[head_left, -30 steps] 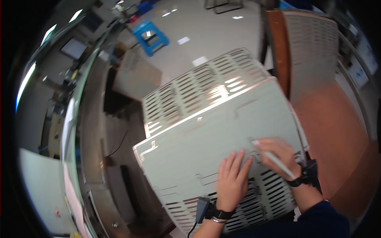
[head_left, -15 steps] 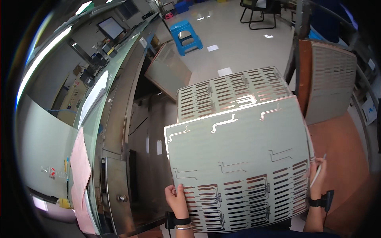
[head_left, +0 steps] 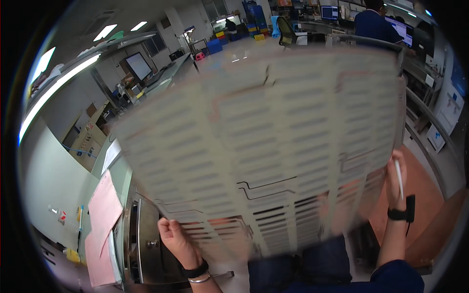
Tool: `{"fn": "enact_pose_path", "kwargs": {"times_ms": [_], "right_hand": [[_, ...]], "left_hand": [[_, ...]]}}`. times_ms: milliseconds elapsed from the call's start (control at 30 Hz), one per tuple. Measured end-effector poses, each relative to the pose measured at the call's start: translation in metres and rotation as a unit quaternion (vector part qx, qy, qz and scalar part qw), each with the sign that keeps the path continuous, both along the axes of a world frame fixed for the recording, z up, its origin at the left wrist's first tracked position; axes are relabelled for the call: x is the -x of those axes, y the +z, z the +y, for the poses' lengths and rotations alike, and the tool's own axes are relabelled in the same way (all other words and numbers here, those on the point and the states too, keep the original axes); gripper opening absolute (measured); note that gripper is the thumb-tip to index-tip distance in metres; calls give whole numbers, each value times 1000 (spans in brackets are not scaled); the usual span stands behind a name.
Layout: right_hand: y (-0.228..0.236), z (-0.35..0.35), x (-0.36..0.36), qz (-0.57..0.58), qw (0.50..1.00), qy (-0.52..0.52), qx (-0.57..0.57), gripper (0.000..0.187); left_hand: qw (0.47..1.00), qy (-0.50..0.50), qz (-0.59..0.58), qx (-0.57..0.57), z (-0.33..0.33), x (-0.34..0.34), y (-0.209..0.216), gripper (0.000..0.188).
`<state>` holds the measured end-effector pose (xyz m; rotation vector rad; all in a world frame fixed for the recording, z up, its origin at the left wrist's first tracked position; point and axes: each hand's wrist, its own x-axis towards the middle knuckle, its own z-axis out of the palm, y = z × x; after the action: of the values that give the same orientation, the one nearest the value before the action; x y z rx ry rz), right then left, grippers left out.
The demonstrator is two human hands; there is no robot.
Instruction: Marking specific traces or sections on large circuit board sheets using a marking pen.
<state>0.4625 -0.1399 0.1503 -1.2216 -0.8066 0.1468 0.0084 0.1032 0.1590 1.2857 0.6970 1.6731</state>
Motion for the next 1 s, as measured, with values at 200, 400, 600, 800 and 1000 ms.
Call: {"fn": "enact_pose_path", "kwargs": {"times_ms": [200, 400, 600, 800, 1000], "right_hand": [[34, 70, -41, 144, 973, 43, -175, 30], [7, 53, -46, 225, 955, 58, -186, 32], [-57, 26, -17, 314, 934, 93, -145, 35], [-97, 7, -2, 365, 916, 108, -124, 37], [-100, -19, -13, 383, 908, 104, -131, 40]], "left_hand": [[946, -74, 184, -257, 41, 32, 25, 24], [965, -84, 245, -41, 15, -19, -16, 34], [940, -261, 76, 206, 3, -19, -61, 44], [811, -411, -218, 355, -11, -7, -74, 35], [880, -323, -132, 324, -29, -21, -75, 37]]}}
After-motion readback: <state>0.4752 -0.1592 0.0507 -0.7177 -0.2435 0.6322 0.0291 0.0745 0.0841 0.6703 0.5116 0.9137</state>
